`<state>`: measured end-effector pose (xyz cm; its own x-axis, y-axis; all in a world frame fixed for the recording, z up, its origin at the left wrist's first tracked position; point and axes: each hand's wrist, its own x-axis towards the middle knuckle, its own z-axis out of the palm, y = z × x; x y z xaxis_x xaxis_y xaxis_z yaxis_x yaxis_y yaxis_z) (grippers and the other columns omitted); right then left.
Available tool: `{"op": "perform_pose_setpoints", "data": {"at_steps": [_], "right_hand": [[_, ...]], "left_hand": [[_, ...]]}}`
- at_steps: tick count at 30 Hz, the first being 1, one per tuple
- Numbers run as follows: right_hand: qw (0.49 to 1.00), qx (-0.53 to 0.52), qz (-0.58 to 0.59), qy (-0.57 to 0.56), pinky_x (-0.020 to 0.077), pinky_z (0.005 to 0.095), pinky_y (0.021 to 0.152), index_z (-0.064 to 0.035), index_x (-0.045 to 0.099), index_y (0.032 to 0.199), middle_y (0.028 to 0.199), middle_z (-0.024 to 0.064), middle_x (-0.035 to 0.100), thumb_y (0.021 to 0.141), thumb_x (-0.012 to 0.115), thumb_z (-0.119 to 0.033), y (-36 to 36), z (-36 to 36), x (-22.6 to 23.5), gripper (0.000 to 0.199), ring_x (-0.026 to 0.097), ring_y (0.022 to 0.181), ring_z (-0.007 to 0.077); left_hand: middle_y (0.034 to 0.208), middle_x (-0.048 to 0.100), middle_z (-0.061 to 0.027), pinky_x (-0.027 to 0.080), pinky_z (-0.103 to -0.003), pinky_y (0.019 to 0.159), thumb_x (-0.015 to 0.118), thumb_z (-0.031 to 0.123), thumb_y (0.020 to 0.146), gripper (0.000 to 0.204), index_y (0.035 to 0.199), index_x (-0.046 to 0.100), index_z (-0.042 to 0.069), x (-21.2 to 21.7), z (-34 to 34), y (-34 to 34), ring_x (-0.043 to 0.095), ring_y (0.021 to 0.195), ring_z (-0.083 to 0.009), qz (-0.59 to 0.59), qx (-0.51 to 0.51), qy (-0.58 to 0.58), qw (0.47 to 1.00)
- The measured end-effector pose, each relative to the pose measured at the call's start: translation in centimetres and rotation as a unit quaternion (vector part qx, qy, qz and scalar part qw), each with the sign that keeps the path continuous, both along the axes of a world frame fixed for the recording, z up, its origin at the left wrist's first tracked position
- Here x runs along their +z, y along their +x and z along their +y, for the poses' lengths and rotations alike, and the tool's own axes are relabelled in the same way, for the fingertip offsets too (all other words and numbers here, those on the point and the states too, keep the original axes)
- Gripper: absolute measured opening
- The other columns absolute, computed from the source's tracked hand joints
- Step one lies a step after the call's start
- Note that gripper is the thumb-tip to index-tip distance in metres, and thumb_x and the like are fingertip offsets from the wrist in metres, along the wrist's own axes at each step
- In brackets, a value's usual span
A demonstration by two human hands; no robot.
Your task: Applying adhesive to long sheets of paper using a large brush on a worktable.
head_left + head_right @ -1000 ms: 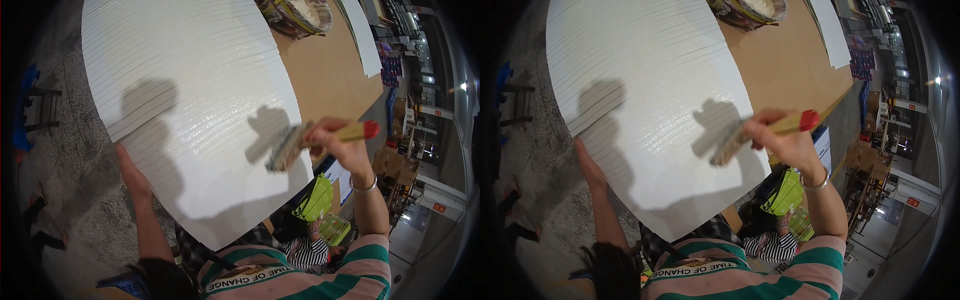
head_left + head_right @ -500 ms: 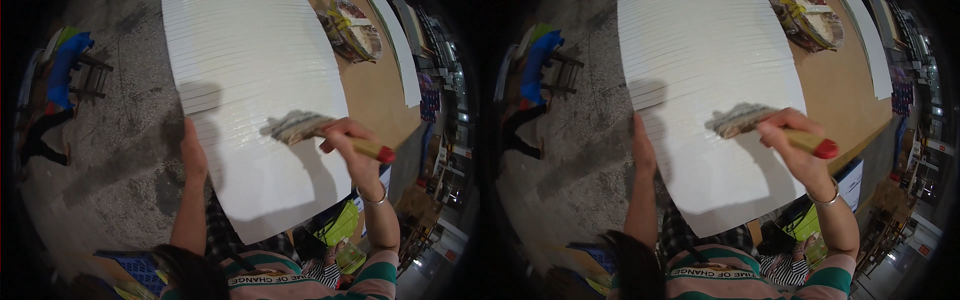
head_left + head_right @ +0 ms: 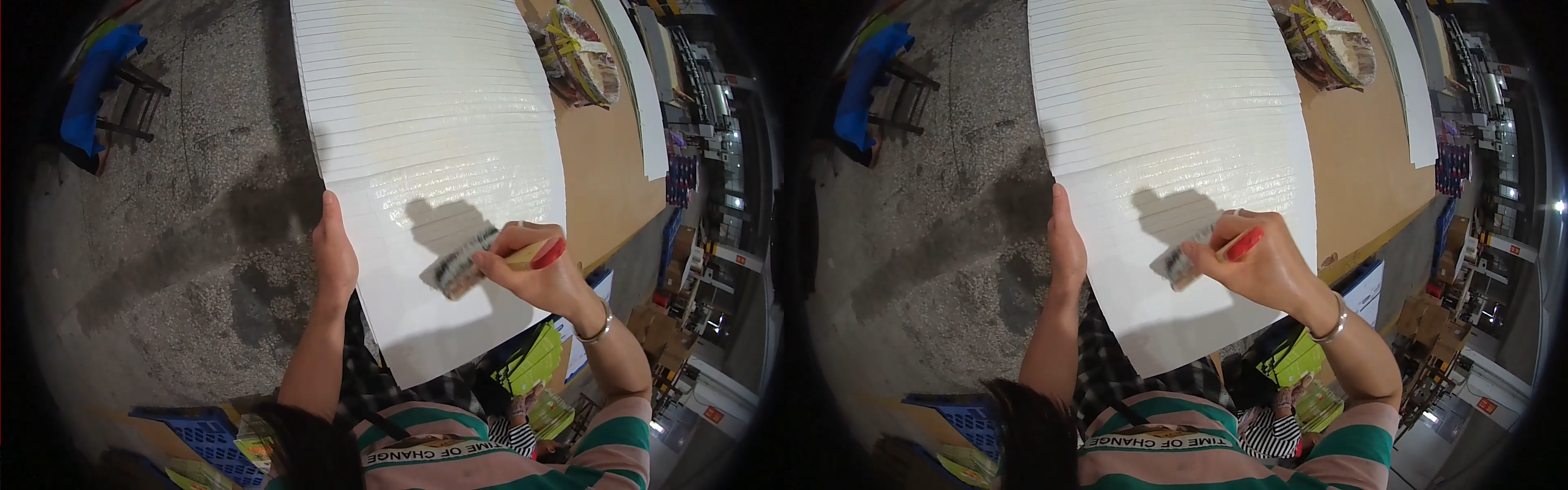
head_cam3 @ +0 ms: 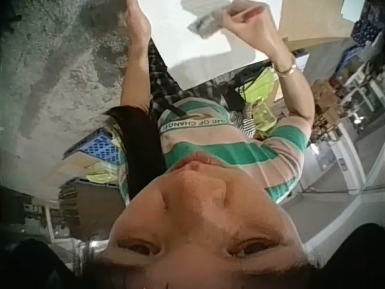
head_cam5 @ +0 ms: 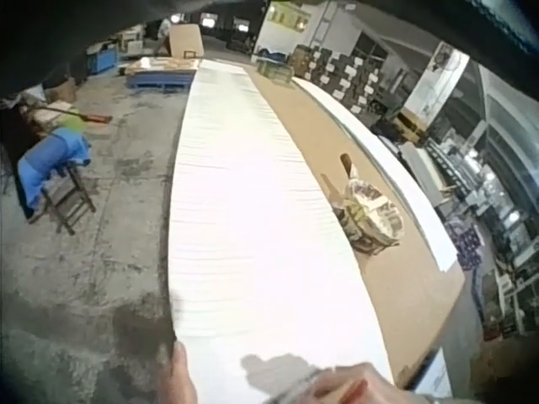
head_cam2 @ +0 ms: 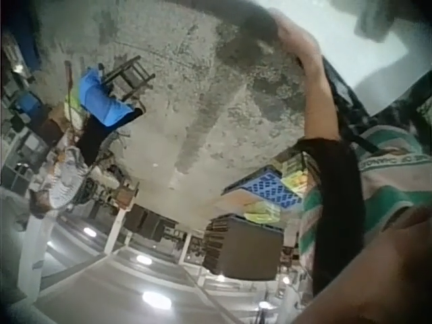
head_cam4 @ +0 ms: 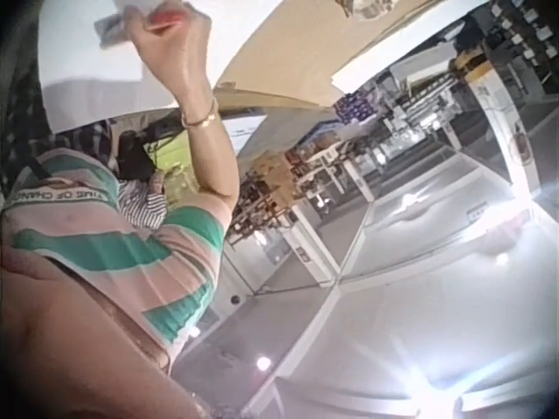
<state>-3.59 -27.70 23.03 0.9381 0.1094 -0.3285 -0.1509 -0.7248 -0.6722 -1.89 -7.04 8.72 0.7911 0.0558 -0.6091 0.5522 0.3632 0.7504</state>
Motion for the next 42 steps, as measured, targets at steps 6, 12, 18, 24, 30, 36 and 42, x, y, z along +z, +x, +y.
{"op": "perform_pose_setpoints", "data": {"at_steps": [6, 12, 18, 24, 30, 36, 42], "right_hand": [[0.991, -0.11, -0.072, 0.021, 0.0389, 0.0259, 0.044, 0.0006, 0.058, 0.059, 0.051, 0.0089, 0.053, 0.077, 0.072, -0.026, 1.9, 1.2, -0.1, 0.035, 0.047, 0.046, 0.0096], [0.983, -0.169, -0.031, 0.063, 0.0384, 0.0207, 0.046, -0.0016, 0.061, 0.064, 0.054, -0.0001, 0.056, 0.079, 0.071, -0.034, 4.2, 0.3, 1.7, 0.037, 0.047, 0.048, 0.0059], [0.979, -0.169, -0.102, 0.047, 0.0415, 0.0221, 0.048, 0.002, 0.06, 0.066, 0.055, 0.0044, 0.058, 0.083, 0.066, -0.031, 10.2, -0.2, -0.6, 0.037, 0.055, 0.052, 0.0077], [0.957, -0.157, -0.237, 0.063, 0.0388, 0.0199, 0.049, 0.0011, 0.06, 0.062, 0.053, 0.004, 0.057, 0.083, 0.065, -0.032, 15.0, -0.1, 1.7, 0.04, 0.053, 0.051, 0.0069], [0.984, -0.12, -0.095, 0.089, 0.0415, 0.0227, 0.047, 0.0033, 0.057, 0.059, 0.052, 0.0042, 0.055, 0.081, 0.065, -0.022, 15.2, 1.0, -1.4, 0.035, 0.053, 0.048, 0.0082], [0.935, -0.182, -0.297, 0.065, 0.0369, 0.0222, 0.042, 0.0026, 0.057, 0.059, 0.047, 0.004, 0.053, 0.081, 0.065, -0.028, 18.8, 0.5, -0.6, 0.038, 0.049, 0.042, 0.0085], [0.978, -0.167, -0.091, 0.083, 0.0391, 0.0207, 0.041, 0.0019, 0.057, 0.06, 0.051, 0.0035, 0.055, 0.081, 0.067, -0.026, 14.3, 1.9, 1.3, 0.036, 0.051, 0.043, 0.0075]], "left_hand": [[0.121, 0.054, -0.0165, 0.038, -0.029, 0.094, 0.034, 0.046, 0.096, 0.063, 0.123, 0.046, -0.01, -0.7, 0.3, -0.4, 0.051, 0.11, -0.0201, -0.026, -0.013, -0.008, 1.0], [0.115, 0.057, -0.0153, 0.04, -0.029, 0.091, 0.034, 0.046, 0.096, 0.062, 0.119, 0.05, -0.01, -1.2, 0.0, -0.6, 0.053, 0.105, -0.019, -0.028, 0.01, 0.022, 0.999], [0.114, 0.058, -0.0153, 0.041, -0.029, 0.09, 0.034, 0.045, 0.096, 0.061, 0.118, 0.051, -0.009, -1.0, 0.1, -0.5, 0.053, 0.104, -0.0188, -0.013, -0.001, 0.034, 0.999], [0.113, 0.058, -0.0152, 0.041, -0.029, 0.089, 0.034, 0.044, 0.096, 0.059, 0.117, 0.052, -0.009, -0.9, -0.6, -0.5, 0.054, 0.102, -0.0185, -0.024, 0.004, 0.03, 0.999], [0.111, 0.059, -0.0149, 0.041, -0.029, 0.087, 0.033, 0.042, 0.097, 0.058, 0.116, 0.052, -0.009, -1.6, 0.5, -1.0, 0.054, 0.101, -0.0179, -0.027, 0.001, 0.027, 0.999], [0.106, 0.06, -0.0139, 0.042, -0.029, 0.085, 0.033, 0.041, 0.097, 0.056, 0.113, 0.054, -0.009, -1.4, -0.4, -1.0, 0.054, 0.097, -0.017, -0.028, -0.01, 0.027, 0.999], [0.105, 0.061, -0.013, 0.042, -0.028, 0.083, 0.033, 0.038, 0.098, 0.053, 0.112, 0.054, -0.008, -2.1, 0.1, -1.3, 0.054, 0.095, -0.0163, -0.043, 0.006, 0.03, 0.999]]}}
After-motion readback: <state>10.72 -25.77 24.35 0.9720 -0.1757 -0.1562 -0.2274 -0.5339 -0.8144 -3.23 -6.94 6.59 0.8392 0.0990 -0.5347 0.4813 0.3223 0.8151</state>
